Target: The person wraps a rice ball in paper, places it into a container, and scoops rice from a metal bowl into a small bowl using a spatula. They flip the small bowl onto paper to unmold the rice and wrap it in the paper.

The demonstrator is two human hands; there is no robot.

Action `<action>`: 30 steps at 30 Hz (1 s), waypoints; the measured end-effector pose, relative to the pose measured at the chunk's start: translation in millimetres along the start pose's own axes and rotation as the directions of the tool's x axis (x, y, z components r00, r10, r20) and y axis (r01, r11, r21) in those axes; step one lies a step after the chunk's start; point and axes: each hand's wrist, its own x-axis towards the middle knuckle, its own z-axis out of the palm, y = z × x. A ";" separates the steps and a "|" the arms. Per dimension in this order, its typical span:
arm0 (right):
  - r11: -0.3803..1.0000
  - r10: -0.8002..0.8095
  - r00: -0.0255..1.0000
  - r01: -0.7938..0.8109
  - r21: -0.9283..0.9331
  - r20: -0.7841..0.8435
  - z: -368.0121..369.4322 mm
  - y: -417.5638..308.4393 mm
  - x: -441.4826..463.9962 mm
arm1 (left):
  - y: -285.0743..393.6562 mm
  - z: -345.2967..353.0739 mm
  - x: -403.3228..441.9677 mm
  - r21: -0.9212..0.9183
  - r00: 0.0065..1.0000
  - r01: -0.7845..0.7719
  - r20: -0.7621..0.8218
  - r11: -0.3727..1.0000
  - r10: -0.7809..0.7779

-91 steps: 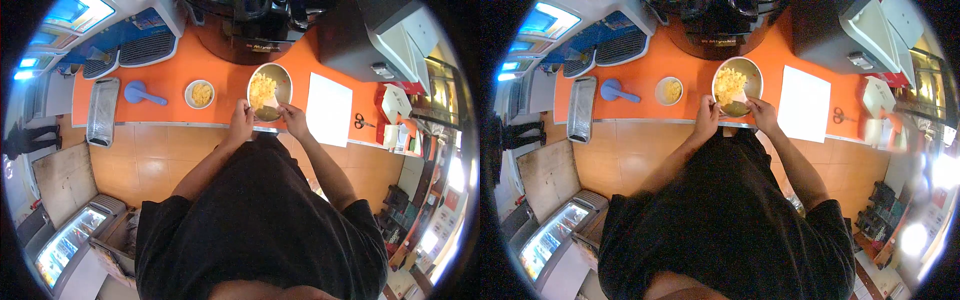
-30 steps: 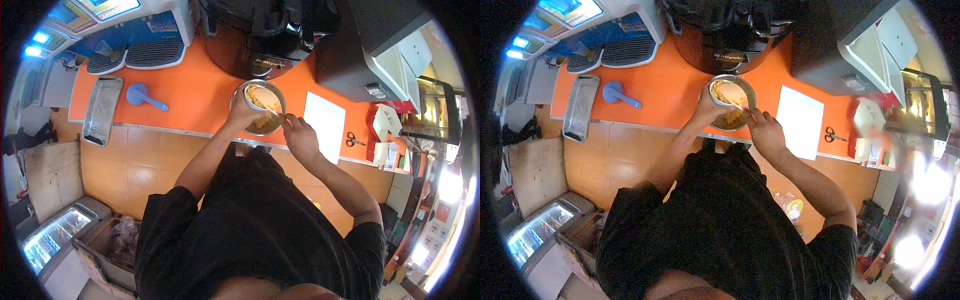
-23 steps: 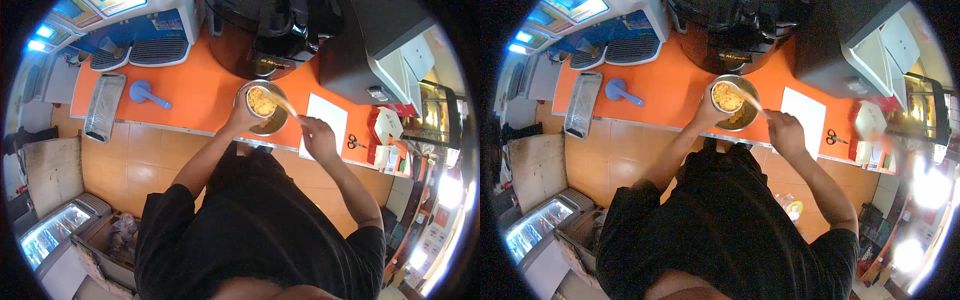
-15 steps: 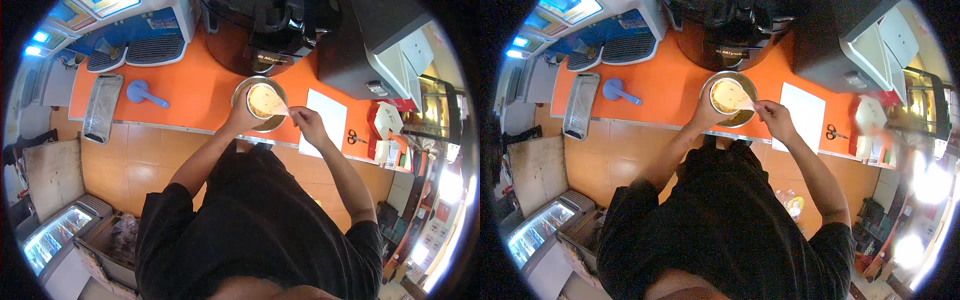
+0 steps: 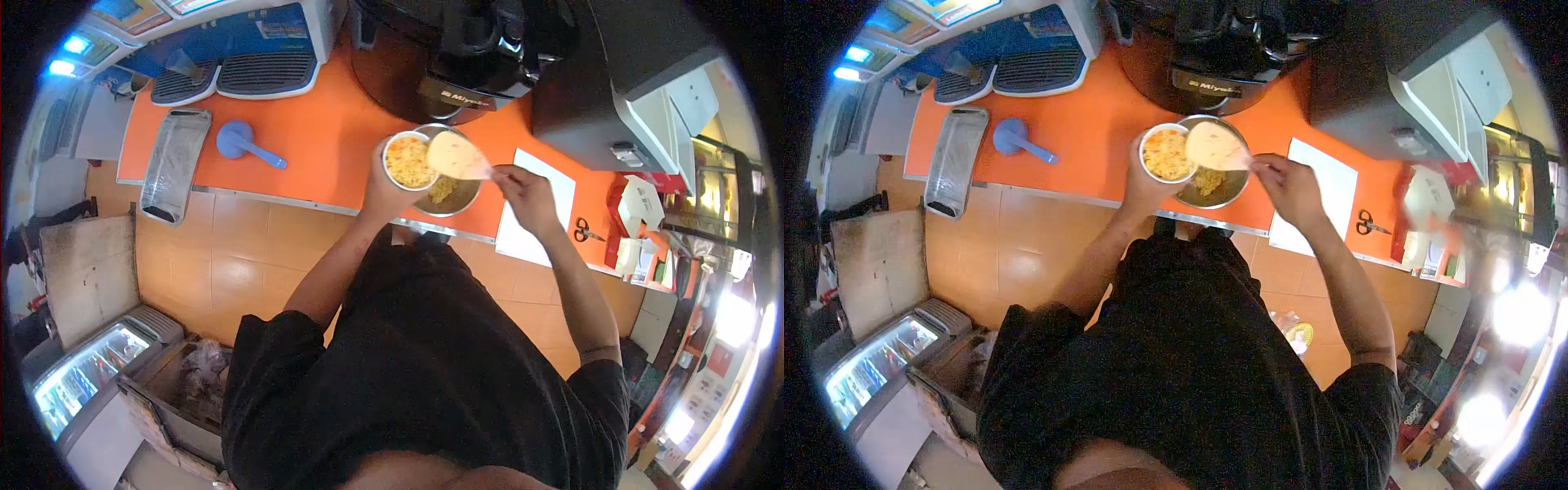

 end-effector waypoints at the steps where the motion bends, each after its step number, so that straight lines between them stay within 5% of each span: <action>1: 1.000 0.015 1.000 -0.015 0.012 -0.017 -9.3 7.0 -0.2 | 0.9 -6.3 -2.9 0.043 0.998 -0.004 -0.060 0.999 0.007; 5: 0.995 0.093 0.995 -0.091 0.034 -0.047 -19.6 42.2 -1.2 | -26.8 -36.7 -26.6 -0.013 0.956 0.072 -0.283 0.997 -0.073; 9: 0.907 0.052 0.998 -0.061 -0.416 -0.032 -6.2 36.4 -1.9 | -48.3 -62.0 -40.6 0.188 0.956 0.158 -0.273 0.969 -0.103; 11: 0.812 -0.210 0.976 0.145 -0.565 -0.051 11.7 50.0 1.7 | -55.0 -65.6 -42.2 0.209 0.951 0.254 -0.230 0.944 -0.205; 15: 0.696 -0.284 0.958 0.185 -0.694 -0.030 47.7 48.4 12.7 | -60.7 -67.8 -52.7 0.166 0.962 0.146 -0.254 0.975 -0.101; 16: 0.650 -0.284 0.959 0.207 -0.732 0.019 55.7 48.1 15.4 | -52.2 -67.6 -68.5 0.525 0.939 0.209 -0.345 0.825 -0.019; 18: 0.600 -0.282 0.958 0.220 -0.769 0.054 69.4 47.4 21.4 | -34.9 -61.7 -93.4 0.791 0.916 0.272 -0.387 0.547 0.104; 19: 0.574 -0.288 0.950 0.273 -0.772 0.122 76.9 47.6 21.9 | -24.3 -51.7 -107.6 0.469 0.924 0.297 -0.362 0.832 -0.125; 20: 0.550 -0.291 0.937 0.329 -0.768 0.193 82.1 47.1 20.6 | -18.2 -41.3 -115.3 0.056 0.916 0.346 -0.238 0.937 -0.324; 22: 0.548 -0.302 0.920 0.382 -0.744 0.250 87.5 44.1 11.9 | -35.2 -15.6 -105.7 -0.371 0.794 0.573 0.029 0.731 -0.607; 26: 0.559 -0.329 0.874 0.486 -0.672 0.357 80.6 35.8 -11.4 | -33.3 15.5 -63.2 -0.430 0.834 0.490 -0.021 0.758 -0.551; 29: 0.572 -0.344 0.883 0.466 -0.675 0.318 61.4 38.6 -11.0 | -30.9 14.2 -50.6 -0.468 0.765 0.590 0.064 0.657 -0.641; 30: 0.583 -0.353 0.902 0.421 -0.695 0.250 56.2 40.3 -8.3 | -31.4 9.5 -47.5 -0.250 0.828 0.556 0.091 0.793 -0.553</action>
